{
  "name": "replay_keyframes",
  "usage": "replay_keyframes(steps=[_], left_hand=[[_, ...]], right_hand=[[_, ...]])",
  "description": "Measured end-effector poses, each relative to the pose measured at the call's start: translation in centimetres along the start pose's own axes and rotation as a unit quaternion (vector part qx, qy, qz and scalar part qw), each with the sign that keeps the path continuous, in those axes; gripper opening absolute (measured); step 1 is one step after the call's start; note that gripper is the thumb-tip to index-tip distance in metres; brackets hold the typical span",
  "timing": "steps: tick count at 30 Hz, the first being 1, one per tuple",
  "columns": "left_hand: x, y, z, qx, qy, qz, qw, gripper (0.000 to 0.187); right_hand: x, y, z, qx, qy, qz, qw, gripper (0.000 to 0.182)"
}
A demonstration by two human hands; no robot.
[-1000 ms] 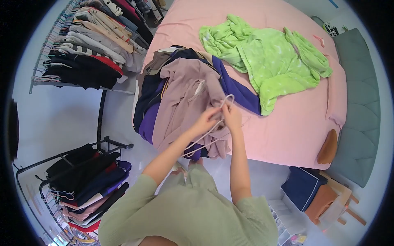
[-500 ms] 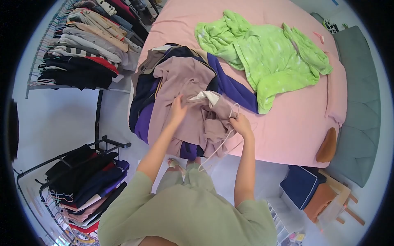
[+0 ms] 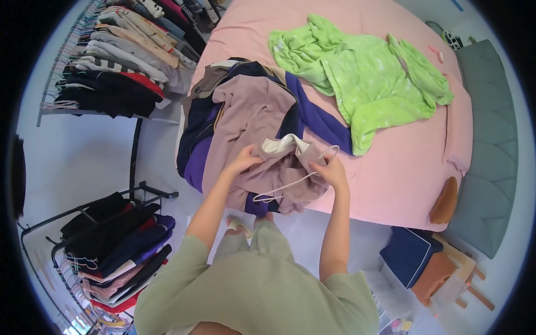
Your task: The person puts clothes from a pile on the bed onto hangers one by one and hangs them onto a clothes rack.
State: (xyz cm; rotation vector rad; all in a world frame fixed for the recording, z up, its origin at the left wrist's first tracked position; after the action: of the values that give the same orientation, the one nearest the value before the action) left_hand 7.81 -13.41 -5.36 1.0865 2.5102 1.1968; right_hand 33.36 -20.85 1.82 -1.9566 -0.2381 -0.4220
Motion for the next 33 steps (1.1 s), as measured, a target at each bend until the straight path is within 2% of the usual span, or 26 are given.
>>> replay_keyframes(steps=[2, 6, 9, 11, 15, 17, 18, 20, 22, 24, 28, 30, 32, 33], left_hand=[[0.9, 0.7, -1.8, -0.043, -0.019, -0.244, 0.969, 0.044], [4.2, 0.8, -5.4, -0.064, -0.006, -0.218, 0.974, 0.043], [7.9, 0.7, -9.1, -0.09, 0.072, -0.197, 0.974, 0.044], [9.8, -0.5, -10.4, -0.113, 0.061, -0.137, 0.982, 0.033], [11.7, -0.2, -17.5, -0.102, 0.114, -0.196, 0.969, 0.021], [13.5, 0.0, -21.9, -0.157, 0.184, -0.243, 0.939, 0.022], [14.1, -0.3, -24.2, -0.158, 0.196, -0.246, 0.936, 0.022], [15.3, -1.7, -28.3, -0.118, 0.244, -0.168, 0.948, 0.021], [15.9, -3.1, -32.0, -0.127, 0.292, -0.144, 0.937, 0.026], [17.1, -5.3, -37.3, -0.101, 0.424, -0.13, 0.891, 0.028], [17.6, -8.8, -48.3, -0.071, 0.546, -0.114, 0.827, 0.031], [18.0, -11.3, -55.1, -0.1, 0.687, -0.101, 0.712, 0.029], [17.5, -14.3, -58.8, -0.101, 0.709, -0.104, 0.69, 0.025], [16.7, -14.5, -61.2, -0.149, 0.729, -0.088, 0.662, 0.023]], right_hand=[[-0.1, -1.5, 0.1, 0.027, 0.001, 0.017, 0.999, 0.031], [-0.4, -6.1, 0.0, 0.097, -0.014, 0.067, 0.993, 0.021], [-1.3, -9.8, -0.1, 0.128, -0.027, 0.08, 0.988, 0.02], [-2.4, -13.5, -0.9, 0.148, -0.042, 0.097, 0.983, 0.019], [-5.4, -19.3, -3.0, 0.181, -0.071, 0.078, 0.978, 0.016], [-7.0, -22.2, -4.6, 0.223, -0.082, 0.08, 0.968, 0.015], [-8.0, -23.7, -5.8, 0.235, -0.096, 0.1, 0.962, 0.014], [-10.0, -25.3, -7.7, 0.249, -0.123, 0.107, 0.955, 0.015], [-11.9, -27.0, -9.9, 0.271, -0.142, 0.117, 0.945, 0.015], [-14.0, -28.5, -12.4, 0.292, -0.165, 0.126, 0.934, 0.016], [-19.1, -31.7, -18.0, 0.353, -0.231, 0.148, 0.895, 0.017], [-21.4, -33.2, -20.8, 0.382, -0.223, 0.126, 0.888, 0.016], [-24.4, -34.3, -23.8, 0.393, -0.244, 0.129, 0.877, 0.016], [-25.7, -34.7, -25.4, 0.4, -0.242, 0.113, 0.877, 0.016]])
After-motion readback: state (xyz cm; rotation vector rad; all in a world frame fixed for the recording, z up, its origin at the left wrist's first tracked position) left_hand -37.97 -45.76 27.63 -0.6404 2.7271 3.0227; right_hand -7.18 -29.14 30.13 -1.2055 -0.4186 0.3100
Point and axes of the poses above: each hand's wrist, its own z-axis towards the middle knuckle, its own x-axis out of the back of the hand, y = z × x, the point moved 10 cm from there along z, towards the middle knuckle, and after that the axes turned 3 degrees about x, right-handed, at the moved point
